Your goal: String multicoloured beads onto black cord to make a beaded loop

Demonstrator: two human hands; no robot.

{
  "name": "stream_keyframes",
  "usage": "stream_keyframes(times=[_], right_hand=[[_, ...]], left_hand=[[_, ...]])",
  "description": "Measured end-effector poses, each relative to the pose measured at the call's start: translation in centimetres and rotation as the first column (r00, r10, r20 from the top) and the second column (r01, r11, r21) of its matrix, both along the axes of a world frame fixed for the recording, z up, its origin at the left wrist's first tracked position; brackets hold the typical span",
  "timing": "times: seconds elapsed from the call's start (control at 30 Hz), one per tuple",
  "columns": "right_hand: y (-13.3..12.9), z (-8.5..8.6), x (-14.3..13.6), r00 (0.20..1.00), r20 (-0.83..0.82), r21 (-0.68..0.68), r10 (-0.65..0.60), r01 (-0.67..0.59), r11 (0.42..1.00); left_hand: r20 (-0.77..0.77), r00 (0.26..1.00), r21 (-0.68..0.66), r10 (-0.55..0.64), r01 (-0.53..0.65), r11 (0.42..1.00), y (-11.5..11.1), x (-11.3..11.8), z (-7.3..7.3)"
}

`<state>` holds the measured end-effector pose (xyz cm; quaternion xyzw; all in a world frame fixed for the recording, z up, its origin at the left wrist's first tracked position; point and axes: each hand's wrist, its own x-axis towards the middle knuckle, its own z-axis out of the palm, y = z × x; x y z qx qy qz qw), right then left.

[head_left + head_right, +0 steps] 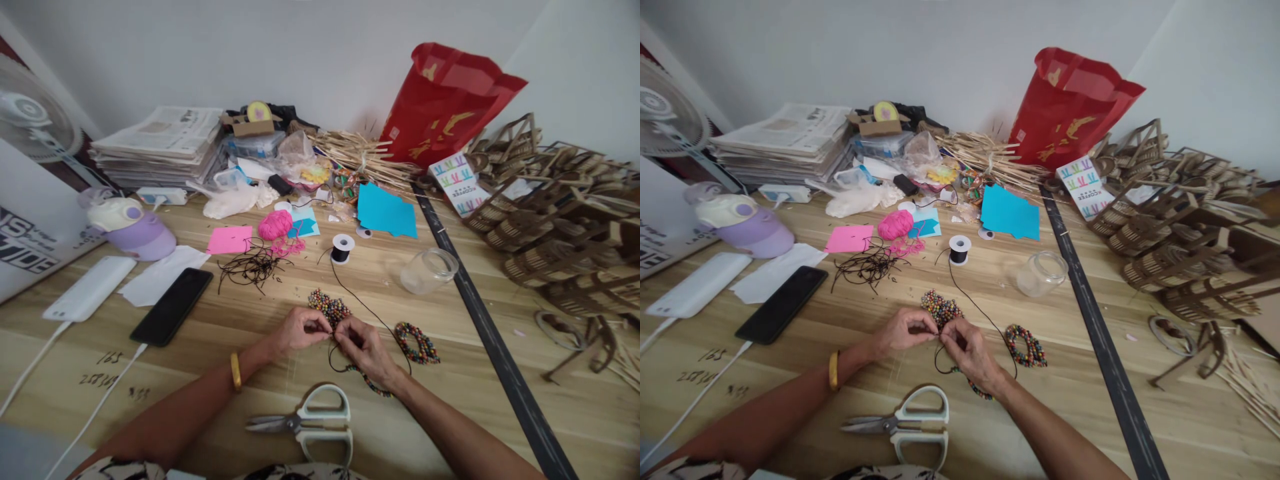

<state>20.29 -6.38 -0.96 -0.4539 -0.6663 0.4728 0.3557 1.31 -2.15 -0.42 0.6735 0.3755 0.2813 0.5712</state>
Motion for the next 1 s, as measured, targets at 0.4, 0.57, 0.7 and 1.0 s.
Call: stream_keyframes(times=[0.4,0.57,0.7,1.0], right_hand=[[-0.01,0.14,-0.06,1.000,-0.007,-0.006,-0.004,0.004,1.000],[-0.08,-0.02,0.07,1.000,-0.011,-0.021,-0.003,0.002,1.000],[-0.02,0.11,0.06,1.000,0.002,-0.016,-0.003,0.003,1.000],[0.04,0.16,0.01,1.000,0.006,0.001,-0.003,0.003,1.000]], left_hand=[[-0.007,1.000,0.027,-0.003,0.003,1.000,0.03,0.03,-0.21],[-0.002,1.000,0.039,0.010,-0.010,0.999,0.08,0.00,-0.11],[-0.007,1.000,0.049,0.007,-0.006,0.999,0.08,-0.06,-0.10],[-0.025,1.000,0.084,-0.016,0.018,0.996,0.11,-0.12,-0.09]])
